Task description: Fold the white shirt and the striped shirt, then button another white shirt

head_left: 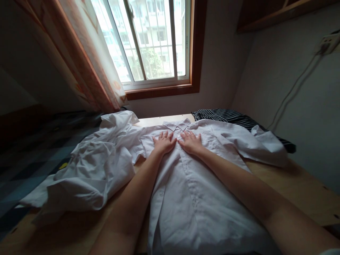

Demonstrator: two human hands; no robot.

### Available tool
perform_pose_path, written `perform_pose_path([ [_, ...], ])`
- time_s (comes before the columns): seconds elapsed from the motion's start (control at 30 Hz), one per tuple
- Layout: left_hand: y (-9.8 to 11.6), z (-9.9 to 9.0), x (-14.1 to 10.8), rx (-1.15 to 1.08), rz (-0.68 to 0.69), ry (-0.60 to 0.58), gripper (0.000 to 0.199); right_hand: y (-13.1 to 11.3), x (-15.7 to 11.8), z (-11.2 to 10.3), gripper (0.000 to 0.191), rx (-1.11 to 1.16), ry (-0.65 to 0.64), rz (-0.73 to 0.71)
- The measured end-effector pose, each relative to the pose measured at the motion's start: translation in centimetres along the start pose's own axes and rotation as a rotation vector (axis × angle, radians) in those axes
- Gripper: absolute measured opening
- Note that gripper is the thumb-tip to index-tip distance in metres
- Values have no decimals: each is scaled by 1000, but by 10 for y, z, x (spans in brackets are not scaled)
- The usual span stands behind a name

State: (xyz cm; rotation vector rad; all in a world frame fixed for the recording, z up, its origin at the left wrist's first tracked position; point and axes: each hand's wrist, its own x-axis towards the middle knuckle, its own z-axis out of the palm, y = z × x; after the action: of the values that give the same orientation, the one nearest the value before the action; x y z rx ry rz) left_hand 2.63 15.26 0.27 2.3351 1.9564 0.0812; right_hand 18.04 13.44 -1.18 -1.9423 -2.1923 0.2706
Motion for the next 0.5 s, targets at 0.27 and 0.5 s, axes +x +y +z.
perform_pose_path([
  [0.27,-17,-3,1,39,-50,4,71,50,0,-8,66,-112,29,131],
  [0.5,-29,-6,-5,47,-146,-4,66,52,-3,-12,59,-163,114,162],
])
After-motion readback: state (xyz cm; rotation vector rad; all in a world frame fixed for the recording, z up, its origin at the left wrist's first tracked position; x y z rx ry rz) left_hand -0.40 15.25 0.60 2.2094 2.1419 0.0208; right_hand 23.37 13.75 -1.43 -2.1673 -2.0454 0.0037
